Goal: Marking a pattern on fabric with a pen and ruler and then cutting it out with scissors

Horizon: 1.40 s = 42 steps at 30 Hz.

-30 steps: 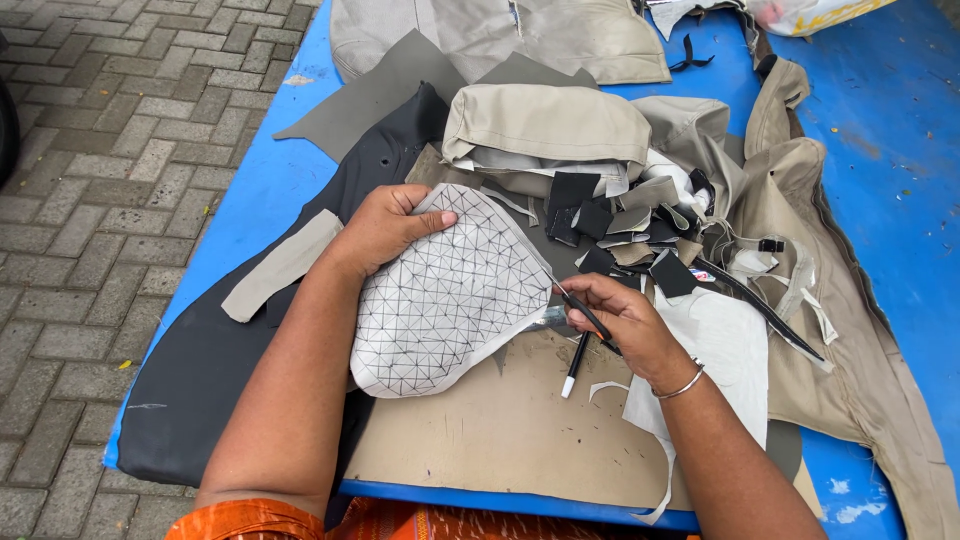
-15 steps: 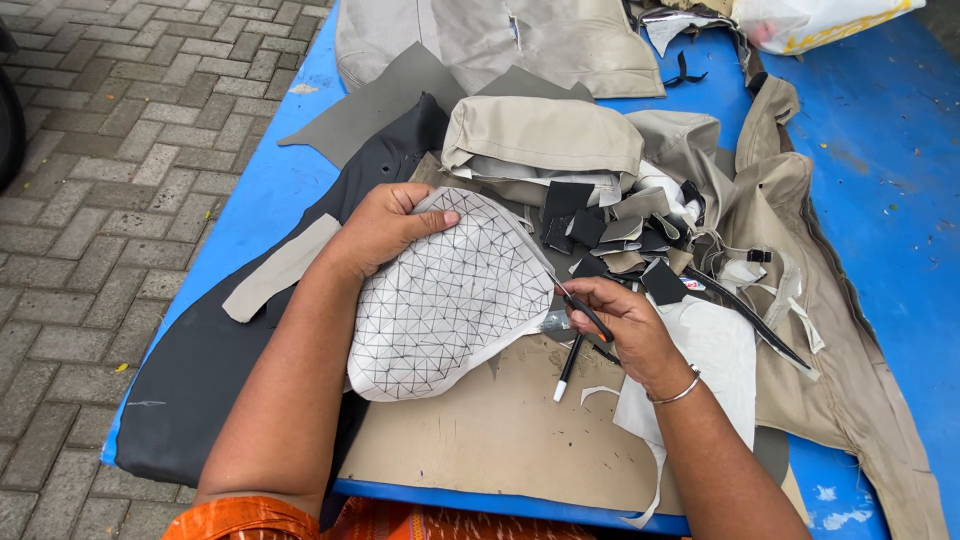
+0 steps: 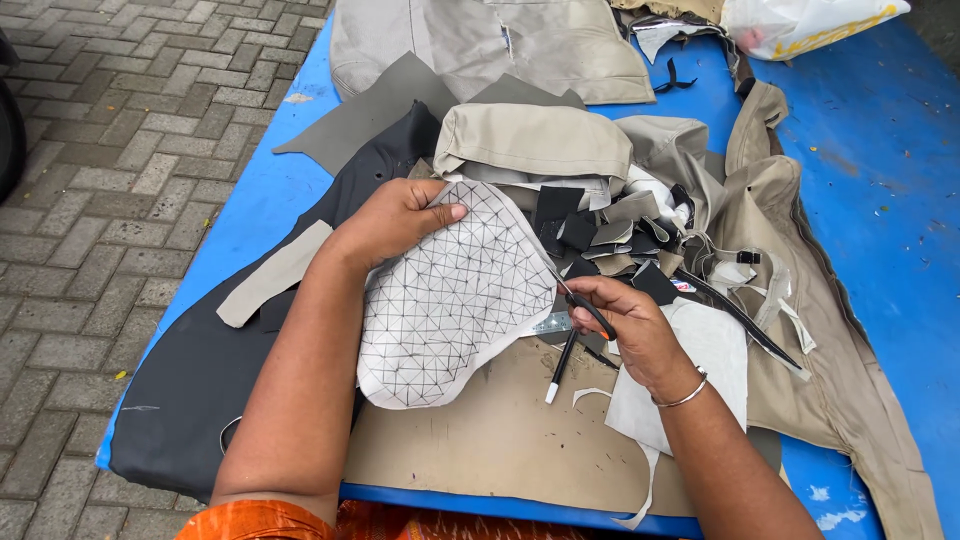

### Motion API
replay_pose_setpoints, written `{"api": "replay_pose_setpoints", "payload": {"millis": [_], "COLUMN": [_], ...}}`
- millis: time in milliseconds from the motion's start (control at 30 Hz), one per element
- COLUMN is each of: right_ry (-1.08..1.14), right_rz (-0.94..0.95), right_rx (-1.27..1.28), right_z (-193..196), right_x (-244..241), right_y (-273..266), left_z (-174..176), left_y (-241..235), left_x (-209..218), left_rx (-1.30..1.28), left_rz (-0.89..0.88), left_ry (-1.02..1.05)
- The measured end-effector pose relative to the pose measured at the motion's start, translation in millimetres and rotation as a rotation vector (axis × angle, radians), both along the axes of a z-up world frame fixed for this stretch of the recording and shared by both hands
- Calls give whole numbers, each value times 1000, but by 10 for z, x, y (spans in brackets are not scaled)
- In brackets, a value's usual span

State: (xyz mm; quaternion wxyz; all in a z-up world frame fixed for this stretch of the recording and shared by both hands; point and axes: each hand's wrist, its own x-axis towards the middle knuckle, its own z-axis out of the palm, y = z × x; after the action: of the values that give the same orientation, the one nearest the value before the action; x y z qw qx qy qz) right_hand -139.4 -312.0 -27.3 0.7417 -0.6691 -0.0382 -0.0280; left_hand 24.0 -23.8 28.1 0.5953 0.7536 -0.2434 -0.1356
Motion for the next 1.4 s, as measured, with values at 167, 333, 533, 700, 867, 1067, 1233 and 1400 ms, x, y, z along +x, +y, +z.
{"api": "replay_pose_setpoints", "payload": {"millis": [167,333,533,700,867,1067,1233,1400], "right_ry": [50,59,96,83,89,113,109,79], "right_rz": [-26,-19,-24,-38,-45,-41,-51,-47], "right_rx": [57,61,67,40,3,-11,-5,-54], "right_z": [-264,-221,-185,-207,-246,-368,-450,-506], "right_x": [0,-7,-50,-59,-69,-43,-24,-21], "right_y": [42,116,210,229,237,174,129,120], "left_z": [-291,-354,-236,-156,-222,-227,-220,-223], "left_y": [15,33,67,94,118,82,50,64], "left_x": [22,101,27,3,12,-40,-46,-15], "left_rx": [-85,-124,-124,-123,-114,-96,-88,-82], "left_rz": [-7,3,14,8,15,-1,-19,-25], "left_ry": [167,222,256,253,247,245,237,232]}}
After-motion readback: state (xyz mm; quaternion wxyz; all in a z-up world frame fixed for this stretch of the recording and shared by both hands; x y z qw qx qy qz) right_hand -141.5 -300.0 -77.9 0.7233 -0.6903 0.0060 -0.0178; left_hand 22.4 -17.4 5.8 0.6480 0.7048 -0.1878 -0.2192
